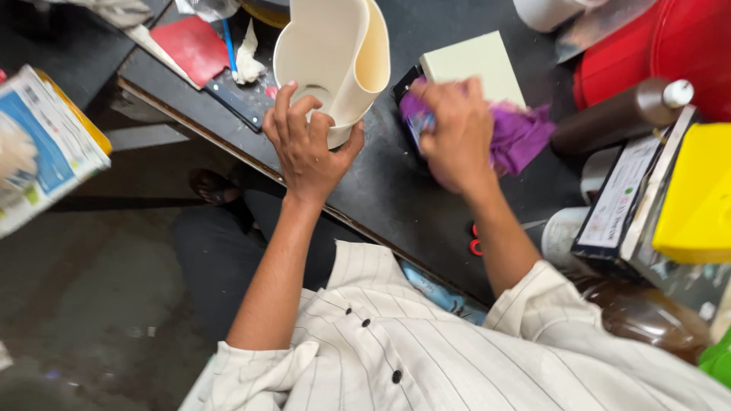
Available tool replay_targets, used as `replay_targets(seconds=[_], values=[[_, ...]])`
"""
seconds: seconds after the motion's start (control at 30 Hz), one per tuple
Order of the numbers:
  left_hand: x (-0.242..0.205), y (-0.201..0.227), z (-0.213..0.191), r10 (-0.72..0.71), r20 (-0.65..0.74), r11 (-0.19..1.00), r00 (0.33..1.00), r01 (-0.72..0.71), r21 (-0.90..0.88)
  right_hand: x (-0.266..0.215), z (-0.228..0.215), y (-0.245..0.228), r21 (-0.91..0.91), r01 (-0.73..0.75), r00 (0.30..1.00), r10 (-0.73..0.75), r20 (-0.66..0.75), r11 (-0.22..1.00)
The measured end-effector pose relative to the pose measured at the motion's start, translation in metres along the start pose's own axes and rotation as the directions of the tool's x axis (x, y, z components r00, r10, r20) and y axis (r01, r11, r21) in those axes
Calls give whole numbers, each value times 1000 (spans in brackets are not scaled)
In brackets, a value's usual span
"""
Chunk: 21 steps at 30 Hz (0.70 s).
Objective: The person cleans a digital scale and a plastic container using a purple cloth. They wipe the scale's surface and then scrub the inside and outside of a clear plastic jar, removing residue.
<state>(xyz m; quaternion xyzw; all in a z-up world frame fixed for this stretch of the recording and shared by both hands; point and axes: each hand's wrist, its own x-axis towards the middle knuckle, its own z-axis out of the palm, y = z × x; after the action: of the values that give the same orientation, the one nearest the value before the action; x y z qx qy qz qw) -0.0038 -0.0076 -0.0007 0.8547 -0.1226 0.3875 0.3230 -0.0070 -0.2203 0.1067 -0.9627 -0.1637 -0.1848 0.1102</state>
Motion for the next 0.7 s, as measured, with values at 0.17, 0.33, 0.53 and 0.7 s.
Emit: replay_targets(seconds=[0.17, 0.33, 0.53, 0.7], values=[[5, -1, -7, -2, 17, 1000, 1000, 2, 4, -38, -41, 18, 625, -264, 964, 177, 199, 735], [8, 28, -13, -95, -20, 995, 995, 95, 7, -69, -73, 108, 798, -253, 803, 579, -142, 547], [-9, 104, 0, -176, 188, 843, 966, 246, -478, -71, -17, 185, 694, -713, 515, 748, 418, 103], [5, 106, 49, -492, 750, 161, 442, 893, -420, -75, -1, 189, 794, -599, 682, 586, 437, 106]])
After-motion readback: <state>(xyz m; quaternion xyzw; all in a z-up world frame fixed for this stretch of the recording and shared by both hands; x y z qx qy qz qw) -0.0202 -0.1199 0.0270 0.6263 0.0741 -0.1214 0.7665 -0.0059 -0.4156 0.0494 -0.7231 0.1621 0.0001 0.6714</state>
